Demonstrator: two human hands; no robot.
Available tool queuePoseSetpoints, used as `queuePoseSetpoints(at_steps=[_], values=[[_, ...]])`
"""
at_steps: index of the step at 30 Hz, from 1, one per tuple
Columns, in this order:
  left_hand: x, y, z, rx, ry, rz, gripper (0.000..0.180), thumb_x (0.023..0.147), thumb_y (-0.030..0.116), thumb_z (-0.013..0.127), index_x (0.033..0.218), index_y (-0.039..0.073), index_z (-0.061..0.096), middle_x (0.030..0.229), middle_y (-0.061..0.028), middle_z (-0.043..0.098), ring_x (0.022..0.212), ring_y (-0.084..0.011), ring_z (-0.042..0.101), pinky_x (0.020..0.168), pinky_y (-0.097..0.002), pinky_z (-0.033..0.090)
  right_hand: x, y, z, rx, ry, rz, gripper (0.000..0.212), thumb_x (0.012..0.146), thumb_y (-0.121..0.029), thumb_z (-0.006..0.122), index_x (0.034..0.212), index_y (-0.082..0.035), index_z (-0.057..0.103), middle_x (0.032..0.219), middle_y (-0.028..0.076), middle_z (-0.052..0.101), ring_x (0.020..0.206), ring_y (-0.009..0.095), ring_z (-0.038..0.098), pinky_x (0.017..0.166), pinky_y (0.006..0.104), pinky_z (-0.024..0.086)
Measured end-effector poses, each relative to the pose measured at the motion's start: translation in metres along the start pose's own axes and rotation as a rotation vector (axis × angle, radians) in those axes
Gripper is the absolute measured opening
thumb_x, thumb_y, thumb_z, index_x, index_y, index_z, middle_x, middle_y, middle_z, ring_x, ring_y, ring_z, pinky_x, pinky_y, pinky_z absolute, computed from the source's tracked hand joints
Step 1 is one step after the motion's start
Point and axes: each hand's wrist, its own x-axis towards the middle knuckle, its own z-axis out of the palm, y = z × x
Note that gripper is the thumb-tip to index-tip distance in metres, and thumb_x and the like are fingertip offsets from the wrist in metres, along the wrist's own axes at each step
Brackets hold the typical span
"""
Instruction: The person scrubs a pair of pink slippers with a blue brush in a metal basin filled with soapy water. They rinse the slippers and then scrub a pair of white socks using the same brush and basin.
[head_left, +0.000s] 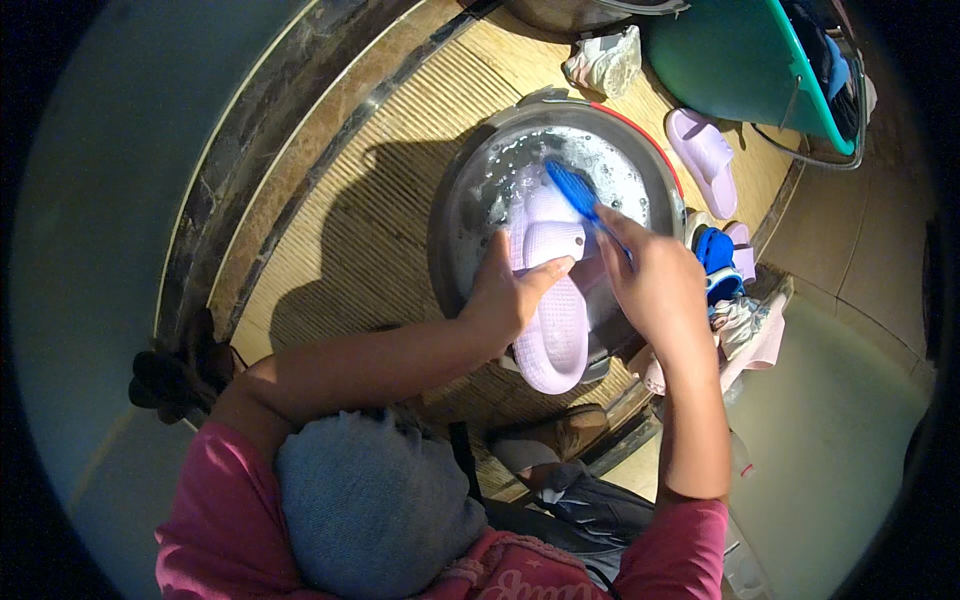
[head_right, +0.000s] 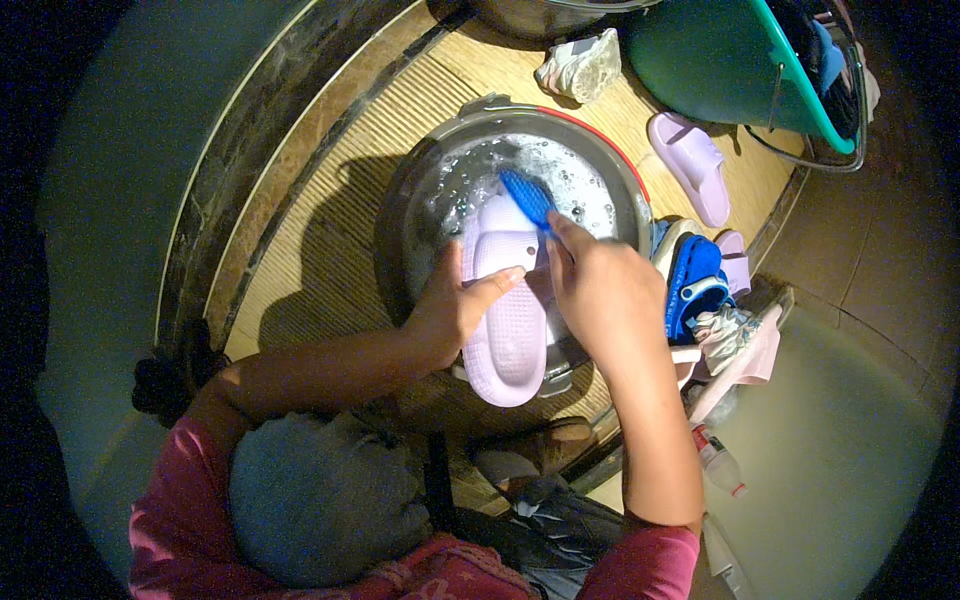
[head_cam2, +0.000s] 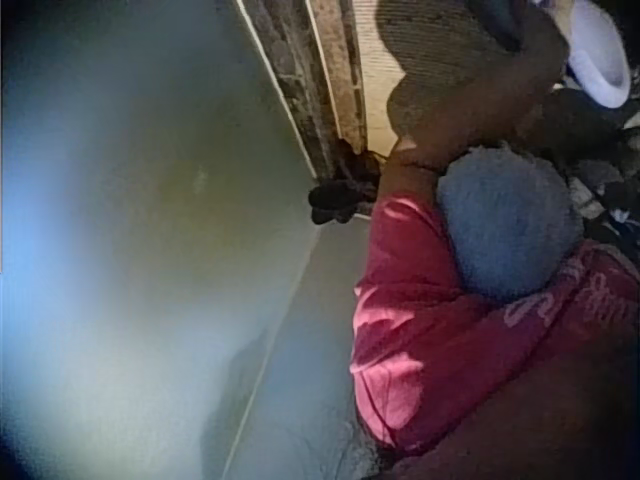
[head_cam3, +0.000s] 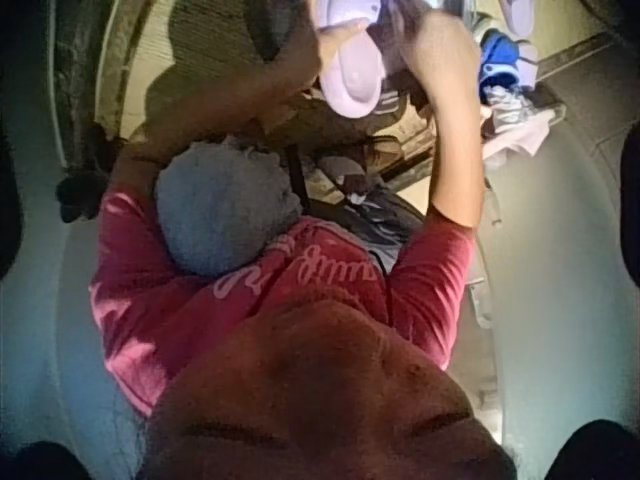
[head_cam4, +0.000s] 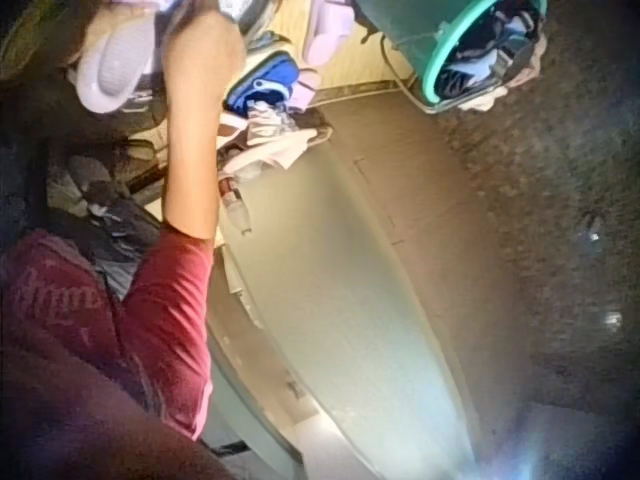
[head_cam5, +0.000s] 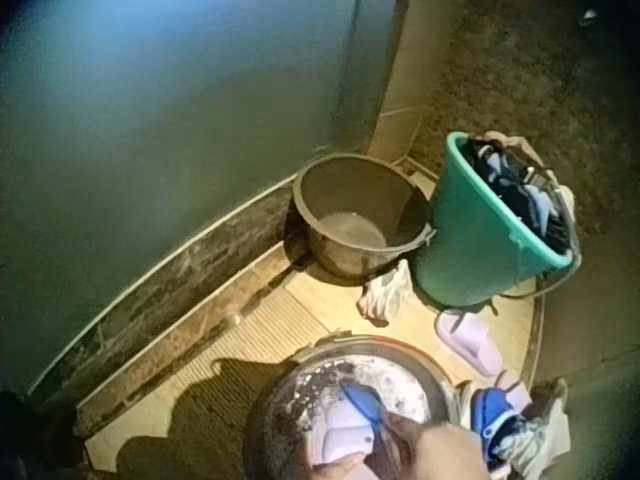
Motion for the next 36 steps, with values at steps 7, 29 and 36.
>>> queuePoseSetpoints(at_steps=[7, 29, 36], values=[[0.002, -0.009, -0.007, -0.143, -0.023, -0.08, 0.05, 0.094, 0.019, 0.067, 0.134, -0.001, 0.045, 0.115, -0.0138, 0.063, 0.106, -0.0208, 0.061, 0.093, -0.0374, 0.05, -0.019, 0.012, 0.005, 0.202, -0.084, 0.085, 0.031, 0.094, -0.025, 0.063, 0.123, -0.017, 0.07, 0.078, 0.022, 0.068, 0.074, 0.039, 0.068, 0.07, 0.0463, 0.054], [-0.005, 0.006, 0.003, 0.078, 0.022, -0.003, 0.068, 0.092, 0.032, 0.072, 0.141, 0.0, 0.037, 0.125, -0.0166, 0.058, 0.112, -0.0238, 0.058, 0.096, -0.0392, 0.049, -0.033, -0.009, -0.022, 0.065, 0.053, -0.032, 0.033, 0.092, -0.02, 0.066, 0.125, -0.015, 0.069, 0.078, 0.02, 0.067, 0.071, 0.038, 0.067, 0.067, 0.0461, 0.053], [-0.003, 0.001, 0.002, -0.044, -0.009, -0.022, 0.066, 0.092, 0.032, 0.072, 0.139, -0.001, 0.041, 0.124, -0.016, 0.059, 0.111, -0.0227, 0.059, 0.096, -0.0379, 0.049, -0.01, 0.006, -0.001, 0.186, 0.066, -0.098, 0.033, 0.094, -0.025, 0.064, 0.125, -0.016, 0.068, 0.08, 0.019, 0.069, 0.07, 0.037, 0.068, 0.067, 0.0449, 0.054]])
